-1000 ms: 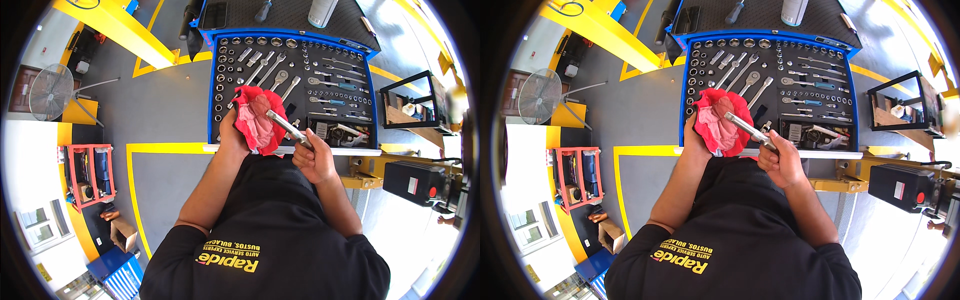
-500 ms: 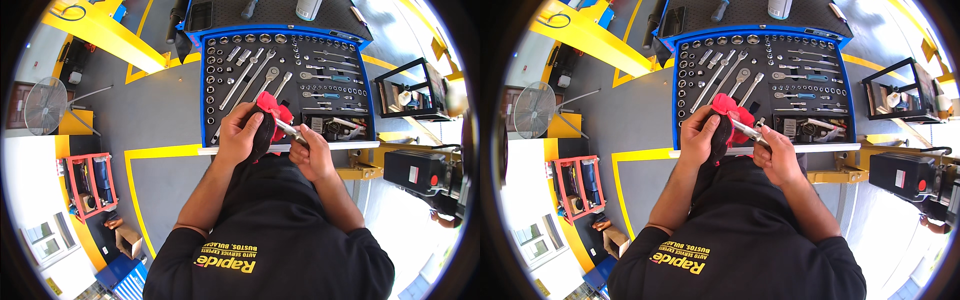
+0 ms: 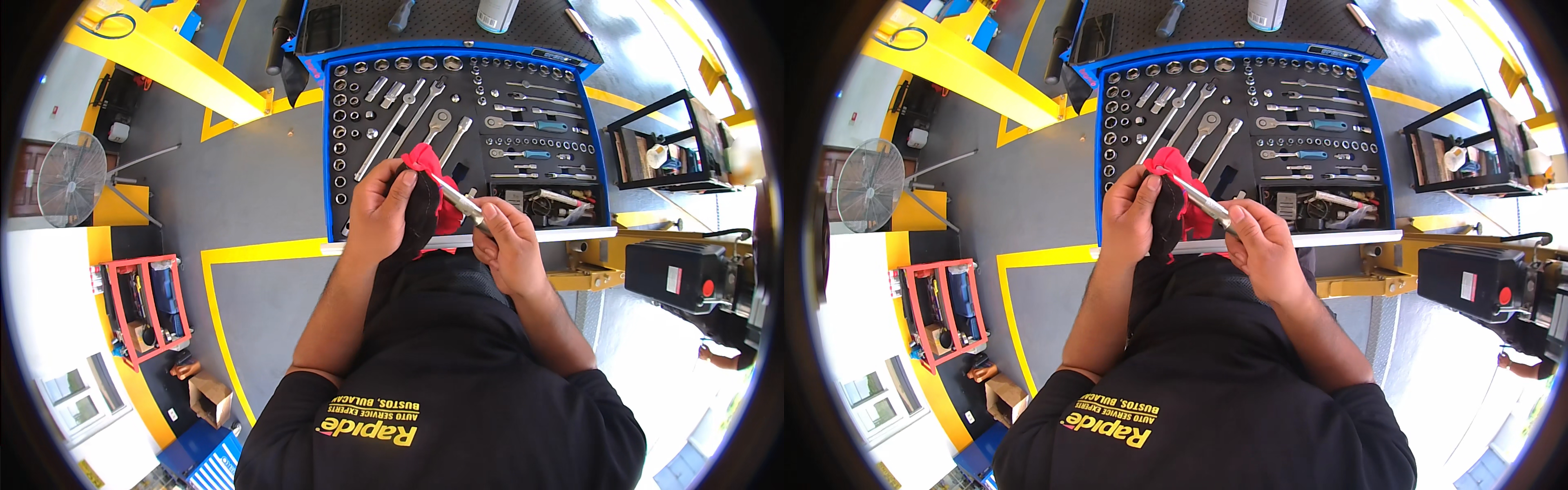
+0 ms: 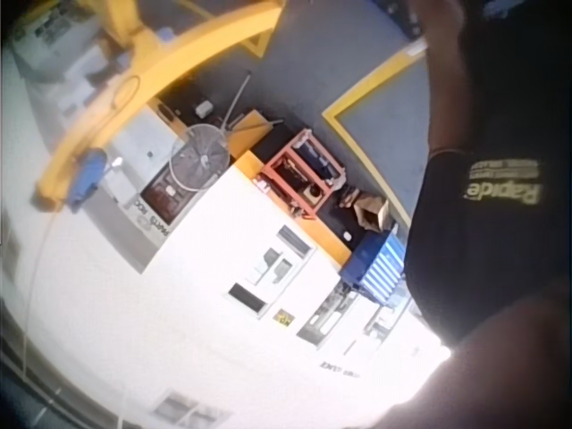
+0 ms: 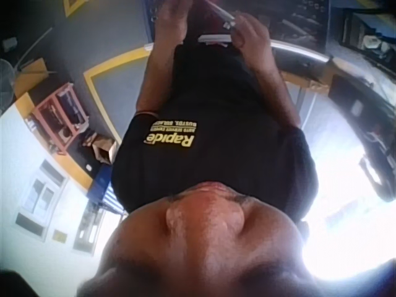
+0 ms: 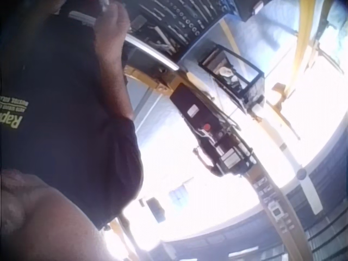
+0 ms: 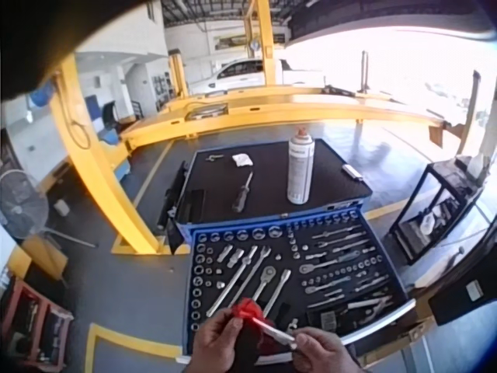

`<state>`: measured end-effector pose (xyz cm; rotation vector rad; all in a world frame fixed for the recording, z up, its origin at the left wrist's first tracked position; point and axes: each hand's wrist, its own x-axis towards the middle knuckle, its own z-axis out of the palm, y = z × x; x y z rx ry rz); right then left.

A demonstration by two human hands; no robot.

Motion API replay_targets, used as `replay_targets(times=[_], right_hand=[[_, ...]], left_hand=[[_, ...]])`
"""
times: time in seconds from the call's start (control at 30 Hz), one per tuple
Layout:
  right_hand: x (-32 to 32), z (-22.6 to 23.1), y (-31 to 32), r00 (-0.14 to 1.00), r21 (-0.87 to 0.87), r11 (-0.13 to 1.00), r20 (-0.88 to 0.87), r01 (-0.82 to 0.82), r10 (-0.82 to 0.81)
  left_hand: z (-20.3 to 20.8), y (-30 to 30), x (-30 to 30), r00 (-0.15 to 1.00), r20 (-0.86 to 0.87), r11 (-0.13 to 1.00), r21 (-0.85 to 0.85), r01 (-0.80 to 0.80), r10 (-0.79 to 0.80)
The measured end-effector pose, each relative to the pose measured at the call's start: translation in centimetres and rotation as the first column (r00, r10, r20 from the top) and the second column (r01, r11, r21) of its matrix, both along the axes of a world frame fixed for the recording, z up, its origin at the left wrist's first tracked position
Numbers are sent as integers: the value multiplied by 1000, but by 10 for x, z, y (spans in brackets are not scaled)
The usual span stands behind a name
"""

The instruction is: The person wipes various metal tools, including sockets and wrenches, with a red cloth over an open tool drawer. The person picks up each tool, wipes it, and places it back into the drawer.

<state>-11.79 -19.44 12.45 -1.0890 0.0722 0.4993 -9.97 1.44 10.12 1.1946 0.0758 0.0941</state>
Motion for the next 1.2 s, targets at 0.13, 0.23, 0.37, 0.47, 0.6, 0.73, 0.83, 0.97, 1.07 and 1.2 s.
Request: replay_targets(times=[0.13,0.23,0.37,0.47,0.6,0.73,0.83,0.97,1.07,1.2], right_hand=[[-1,4,0,1000,-34,999,-4,-15,15],[-2,5,8,996,-148,989,89,-10,24],[0,3,7,990,135,990,-144,34,-14],[2,-2,-4,973,277,961,-226,21,44],[3,2,-9,978,266,964,-201,-8,64],[1,0,-11,974,270,963,-224,21,42],[2,0,-13,972,284,959,-226,6,61],[0,-3,-15,970,290,957,-220,-34,101],[-3,-2,-11,986,191,981,-156,-32,62],[-6,0,-2,995,25,997,-68,-75,77]], left_hand=[[1,5,-1,998,64,999,45,-3,0],[-14,11,0,997,64,996,-73,55,-50],[-8,12,3,990,-135,971,-240,1,-34],[7,14,2,987,-150,798,-601,-47,-55],[-18,34,7,993,-87,725,-688,-6,-74],[6,11,-7,995,-26,736,-675,53,-94],[5,2,-17,980,176,774,-607,178,-88],[-2,7,-12,937,156,440,-850,289,-314],[10,2,-14,977,-32,732,-667,137,-212],[6,-4,-16,994,-24,906,-415,87,-106]])
